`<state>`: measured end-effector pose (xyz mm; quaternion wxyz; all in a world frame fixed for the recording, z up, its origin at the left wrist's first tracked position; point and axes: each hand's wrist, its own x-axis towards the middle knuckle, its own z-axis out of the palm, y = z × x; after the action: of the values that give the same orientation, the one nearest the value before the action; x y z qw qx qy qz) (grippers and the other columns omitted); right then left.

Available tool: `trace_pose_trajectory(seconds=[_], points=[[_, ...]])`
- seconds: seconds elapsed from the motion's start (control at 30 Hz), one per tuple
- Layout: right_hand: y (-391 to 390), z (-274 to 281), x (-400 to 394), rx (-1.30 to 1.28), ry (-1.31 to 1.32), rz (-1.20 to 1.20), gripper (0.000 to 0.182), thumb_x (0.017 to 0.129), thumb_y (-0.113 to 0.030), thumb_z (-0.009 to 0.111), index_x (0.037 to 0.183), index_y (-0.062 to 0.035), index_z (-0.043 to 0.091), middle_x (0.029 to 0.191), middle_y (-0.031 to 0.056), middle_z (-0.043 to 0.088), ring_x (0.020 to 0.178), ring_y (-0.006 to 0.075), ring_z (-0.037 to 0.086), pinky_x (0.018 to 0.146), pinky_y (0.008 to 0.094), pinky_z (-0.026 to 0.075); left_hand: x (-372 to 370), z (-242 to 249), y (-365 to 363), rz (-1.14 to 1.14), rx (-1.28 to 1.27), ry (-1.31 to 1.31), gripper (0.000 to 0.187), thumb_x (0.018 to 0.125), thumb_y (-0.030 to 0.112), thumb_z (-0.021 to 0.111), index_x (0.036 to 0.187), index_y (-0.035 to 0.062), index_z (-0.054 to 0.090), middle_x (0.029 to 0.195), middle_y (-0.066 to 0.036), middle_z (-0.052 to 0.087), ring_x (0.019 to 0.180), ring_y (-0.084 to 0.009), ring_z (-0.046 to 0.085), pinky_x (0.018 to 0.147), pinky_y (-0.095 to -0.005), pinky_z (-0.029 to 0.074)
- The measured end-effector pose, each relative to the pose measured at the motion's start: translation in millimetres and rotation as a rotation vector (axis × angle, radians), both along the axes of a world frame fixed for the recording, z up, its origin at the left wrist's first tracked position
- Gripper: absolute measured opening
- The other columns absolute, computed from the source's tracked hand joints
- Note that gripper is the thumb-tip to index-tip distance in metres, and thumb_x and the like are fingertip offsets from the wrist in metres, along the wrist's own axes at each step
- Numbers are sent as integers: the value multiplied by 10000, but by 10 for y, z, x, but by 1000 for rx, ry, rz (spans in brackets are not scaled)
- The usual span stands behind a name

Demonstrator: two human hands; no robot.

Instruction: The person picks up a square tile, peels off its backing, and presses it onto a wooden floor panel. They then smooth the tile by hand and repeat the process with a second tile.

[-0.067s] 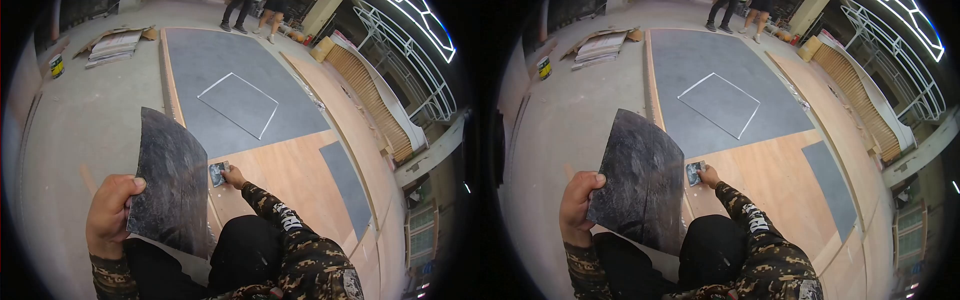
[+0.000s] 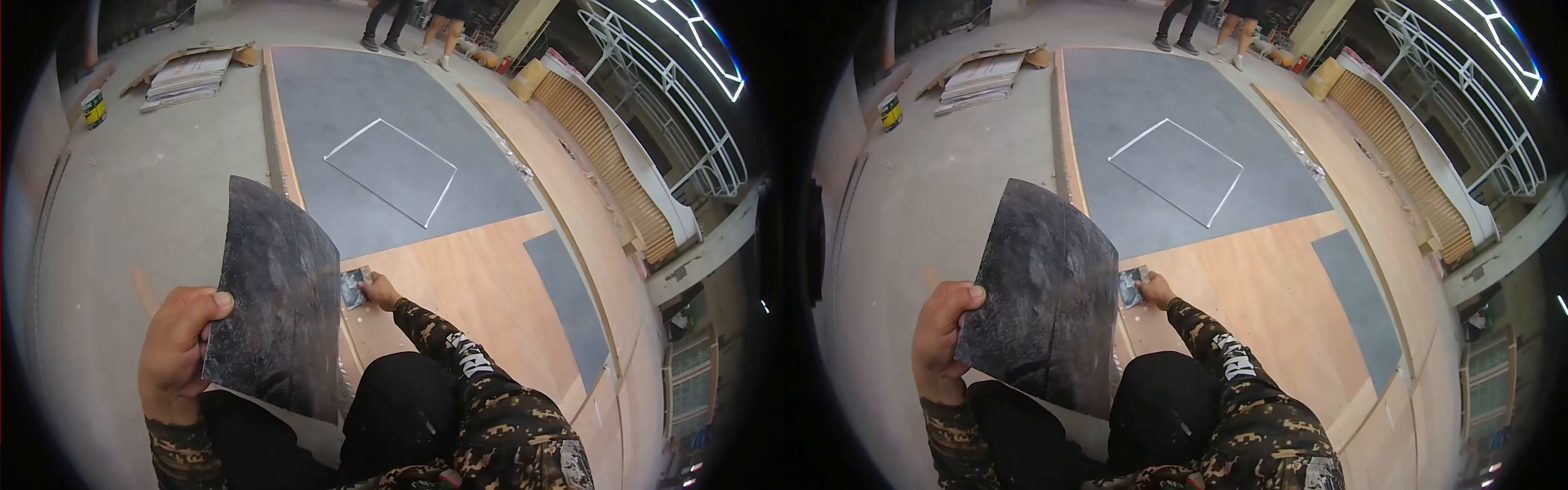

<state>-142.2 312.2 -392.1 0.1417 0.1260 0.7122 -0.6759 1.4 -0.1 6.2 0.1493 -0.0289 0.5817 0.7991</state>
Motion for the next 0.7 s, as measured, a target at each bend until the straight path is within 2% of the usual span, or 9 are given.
trace_pose_trajectory(seconds=[0.03, 0.1, 0.2, 0.27, 0.3, 0.43, 0.5, 0.67, 0.7], points=[[213, 15, 277, 30, -45, 8, 290, 913, -145, 648, 1134, 23, 567, 916, 126, 670, 679, 201, 679, 542, 321, 588, 124, -57, 100, 8, 30, -45, 289, 908, 120, 560, 631, 52, 515, 553, 55, 449, 415, -65, 395, 429, -217, 363], [27, 105, 106, 89, -14, 33, 289, 909, -138, 652, 1131, 31, 576, 900, 134, 679, 735, 204, 683, 545, 317, 584, 45, -6, -27, -43, 63, 3, 140, 887, 122, 579, 873, -15, 604, 785, -76, 613, 661, -159, 622, 614, -271, 531], [88, -5, 329, 154, 47, 69, 313, 900, -148, 661, 1150, 24, 587, 889, 135, 689, 755, 201, 684, 545, 322, 569, 152, -83, -31, 117, -41, 66, 177, 890, 156, 586, 896, -20, 600, 810, -85, 624, 707, -167, 637, 638, -281, 536], [291, 19, 343, 423, 167, 347, 374, 895, -202, 683, 1204, -13, 595, 836, 66, 685, 703, 163, 637, 608, 307, 520, 254, -13, 74, 209, -219, 201, 235, 891, 196, 593, 955, -31, 600, 852, -106, 637, 750, -188, 649, 681, -295, 547], [392, 37, 372, 184, 1, 352, 365, 897, -197, 681, 1209, -25, 599, 807, 55, 675, 678, 136, 620, 572, 301, 510, 352, 33, 91, 299, -376, 360, 302, 891, 235, 600, 1013, -41, 599, 894, -127, 650, 793, -209, 661, 724, -309, 558], [316, -71, 355, -140, -11, -31, 214, 939, -200, 631, 1020, -3, 618, 761, 53, 647, 534, 112, 566, 465, 248, 449, 765, 463, -91, 336, -539, 231, 290, 911, 250, 574, 993, -28, 593, 849, -111, 627, 738, -191, 615, 674, -297, 515], [369, 53, 332, -12, 10, 26, 236, 948, -221, 627, 1016, 5, 615, 751, 47, 633, 540, 108, 576, 438, 246, 426, 1105, 659, -206, 377, -561, 200, 286, 924, 259, 556, 980, -19, 588, 819, -100, 612, 702, -180, 584, 640, -290, 486], [482, 141, 408, 57, -36, 210, 345, 846, -172, 675, 1135, 14, 641, 930, 146, 698, 703, 204, 699, 580, 325, 591, 1167, 1049, -372, 337, -403, 234, 288, 957, 283, 511, 946, 2, 578, 743, -73, 574, 611, -151, 507, 556, -271, 414], [562, -16, 483, 385, 367, 375, 364, 825, -220, 686, 1111, 2, 662, 930, 174, 701, 750, 250, 703, 640, 382, 592, 925, 1028, -366, 224, -320, 249, 291, 964, 287, 503, 939, 7, 575, 728, -67, 566, 592, -145, 491, 539, -268, 399]])
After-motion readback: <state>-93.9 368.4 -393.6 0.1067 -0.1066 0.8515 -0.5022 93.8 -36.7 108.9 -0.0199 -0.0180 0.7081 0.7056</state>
